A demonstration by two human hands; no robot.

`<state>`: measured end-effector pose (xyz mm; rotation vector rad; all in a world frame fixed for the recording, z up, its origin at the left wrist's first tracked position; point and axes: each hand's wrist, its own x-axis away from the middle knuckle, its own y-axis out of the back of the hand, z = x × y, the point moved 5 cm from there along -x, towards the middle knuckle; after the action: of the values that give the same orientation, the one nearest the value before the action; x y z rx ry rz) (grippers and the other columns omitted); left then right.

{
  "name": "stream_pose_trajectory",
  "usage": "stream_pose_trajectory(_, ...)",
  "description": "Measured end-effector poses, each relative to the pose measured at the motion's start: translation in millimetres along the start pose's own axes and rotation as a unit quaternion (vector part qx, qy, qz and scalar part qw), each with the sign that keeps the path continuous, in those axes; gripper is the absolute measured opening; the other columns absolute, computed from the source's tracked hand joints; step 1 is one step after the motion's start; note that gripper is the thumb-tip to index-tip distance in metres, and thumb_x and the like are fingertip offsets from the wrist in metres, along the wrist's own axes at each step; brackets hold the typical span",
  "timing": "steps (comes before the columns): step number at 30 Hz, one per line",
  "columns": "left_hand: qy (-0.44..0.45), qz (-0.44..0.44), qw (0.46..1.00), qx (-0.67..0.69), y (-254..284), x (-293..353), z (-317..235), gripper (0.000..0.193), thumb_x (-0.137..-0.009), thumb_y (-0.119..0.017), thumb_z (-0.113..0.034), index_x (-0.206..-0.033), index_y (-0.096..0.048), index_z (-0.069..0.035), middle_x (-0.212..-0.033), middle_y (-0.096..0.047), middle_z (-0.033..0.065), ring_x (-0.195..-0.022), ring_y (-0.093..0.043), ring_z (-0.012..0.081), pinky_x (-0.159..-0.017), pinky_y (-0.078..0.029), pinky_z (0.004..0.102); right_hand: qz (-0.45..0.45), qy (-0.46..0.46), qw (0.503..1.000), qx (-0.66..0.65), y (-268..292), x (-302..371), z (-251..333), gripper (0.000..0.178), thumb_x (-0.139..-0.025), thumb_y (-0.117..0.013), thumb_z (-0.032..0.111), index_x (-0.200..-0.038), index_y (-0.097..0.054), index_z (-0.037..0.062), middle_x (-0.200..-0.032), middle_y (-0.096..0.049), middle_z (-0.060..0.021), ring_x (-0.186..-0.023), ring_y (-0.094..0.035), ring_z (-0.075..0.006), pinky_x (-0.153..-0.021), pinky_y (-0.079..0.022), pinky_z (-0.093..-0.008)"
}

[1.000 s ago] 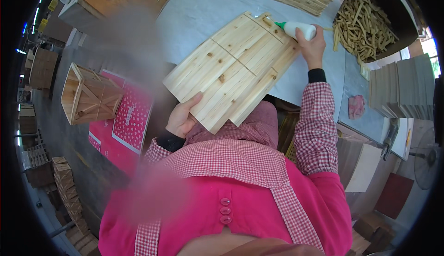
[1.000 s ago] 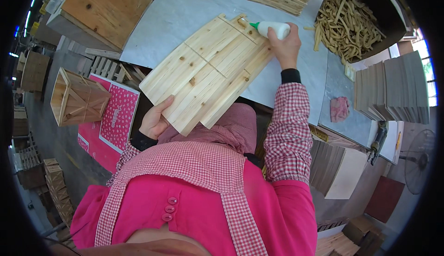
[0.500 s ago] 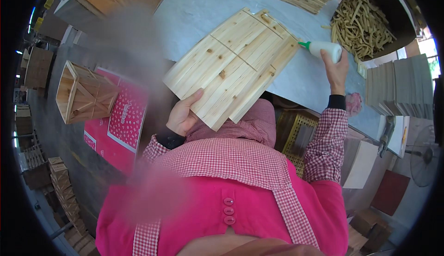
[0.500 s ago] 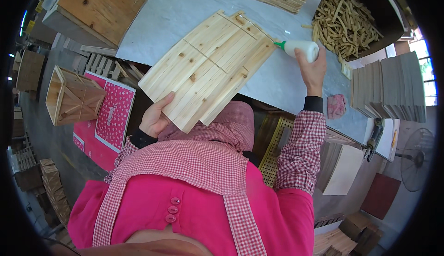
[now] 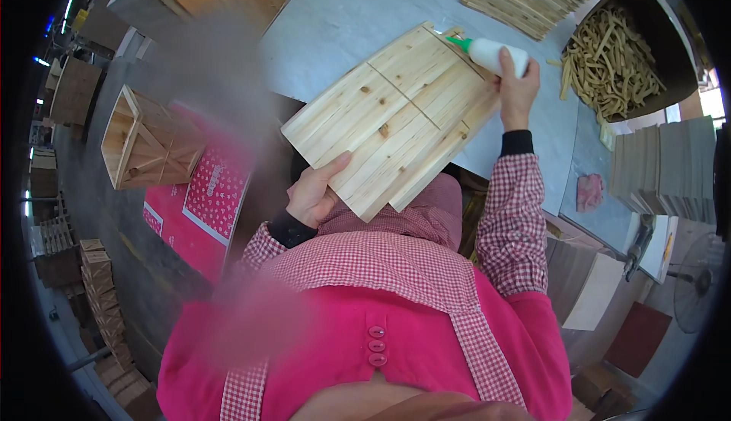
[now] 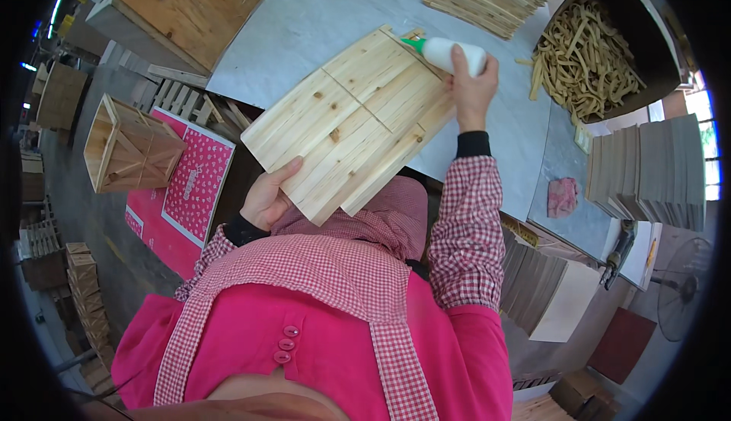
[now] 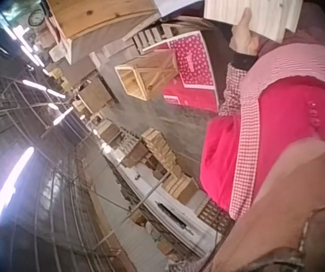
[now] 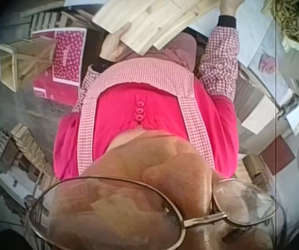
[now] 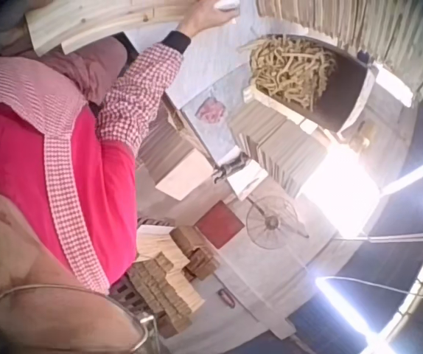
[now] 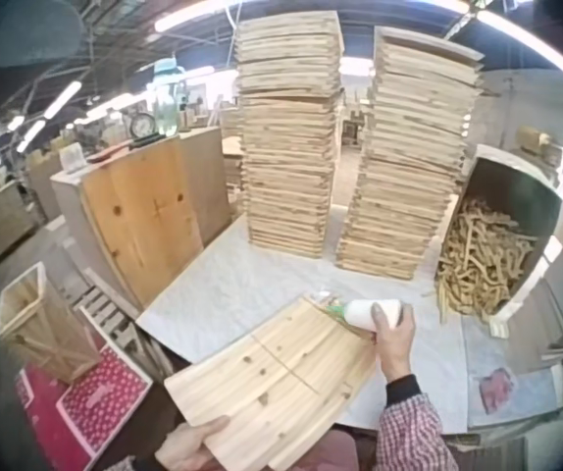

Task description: Applying glue to wooden planks and assembling them into boxes.

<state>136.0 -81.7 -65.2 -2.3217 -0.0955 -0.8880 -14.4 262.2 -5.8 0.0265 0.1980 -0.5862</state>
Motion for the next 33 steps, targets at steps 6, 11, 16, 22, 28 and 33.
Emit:
stream_pose_trajectory(6,-0.005,-0.009,1.000,-0.013,-3,2,-1,0.059,-0.087,-0.066,-0.009,-0.135,-0.035,0.005,-0.127,-0.052,0.0192,-0.116,-0.055,0.0297,-0.098,-0.049,0.0416,0.009,0.044,0.997,0.057,-37,-28,-23,0.055,-0.077,-0.078,0.034,-0.110,-0.053,-0.0026,-0.089,-0.064,-0.0133,-0.072,-0.064,-0.0214,-0.055,-0.051,-0.0298)
stream_pose_trajectory(11,-0.007,-0.005,1.000,-0.007,-4,2,0,0.058,-0.087,-0.066,-0.008,-0.135,-0.036,0.005,-0.127,-0.052,0.0195,-0.116,-0.055,0.0299,-0.098,-0.048,0.0416,0.020,0.157,0.970,0.184,-30,-26,-5,0.058,-0.074,-0.078,0.036,-0.110,-0.055,-0.0022,-0.092,-0.066,-0.0172,-0.080,-0.065,-0.0264,-0.074,-0.052,-0.0349)
stream_pose_trajectory(16,-0.008,0.002,1.000,0.002,0,0,2,0.057,-0.088,-0.066,-0.009,-0.135,-0.036,0.005,-0.128,-0.051,0.0188,-0.117,-0.054,0.0288,-0.099,-0.048,0.0411,0.029,0.174,0.957,0.231,13,-1,27,0.054,-0.074,-0.078,0.033,-0.111,-0.057,-0.0008,-0.092,-0.066,-0.0171,-0.081,-0.065,-0.0255,-0.075,-0.052,-0.0348)
stream_pose_trajectory(22,0.010,-0.003,1.000,0.014,-4,3,0,0.054,-0.088,-0.064,-0.007,-0.134,-0.039,0.005,-0.130,-0.051,0.0167,-0.119,-0.053,0.0270,-0.101,-0.046,0.0394,-0.006,0.205,0.934,0.293,66,32,57,0.053,-0.075,-0.078,0.031,-0.109,-0.056,-0.0025,-0.088,-0.066,-0.0152,-0.079,-0.065,-0.0236,-0.073,-0.052,-0.0346)
stream_pose_trajectory(28,-0.010,0.033,0.999,0.035,-5,-4,3,0.052,-0.089,-0.064,-0.007,-0.134,-0.040,0.003,-0.130,-0.051,0.0152,-0.119,-0.052,0.0260,-0.102,-0.044,0.0389,0.003,-0.059,0.997,0.048,32,59,35,0.047,-0.077,-0.077,0.030,-0.103,-0.056,-0.0028,-0.083,-0.063,-0.0102,-0.074,-0.063,-0.0230,-0.070,-0.052,-0.0344)
stream_pose_trajectory(33,-0.010,0.035,0.999,0.034,-7,-8,4,0.052,-0.089,-0.064,-0.007,-0.134,-0.040,0.002,-0.129,-0.051,0.0144,-0.118,-0.052,0.0257,-0.102,-0.044,0.0387,0.078,0.072,0.991,0.076,-46,75,15,0.050,-0.077,-0.078,0.029,-0.107,-0.052,-0.0022,-0.086,-0.061,-0.0105,-0.078,-0.063,-0.0243,-0.070,-0.051,-0.0367)
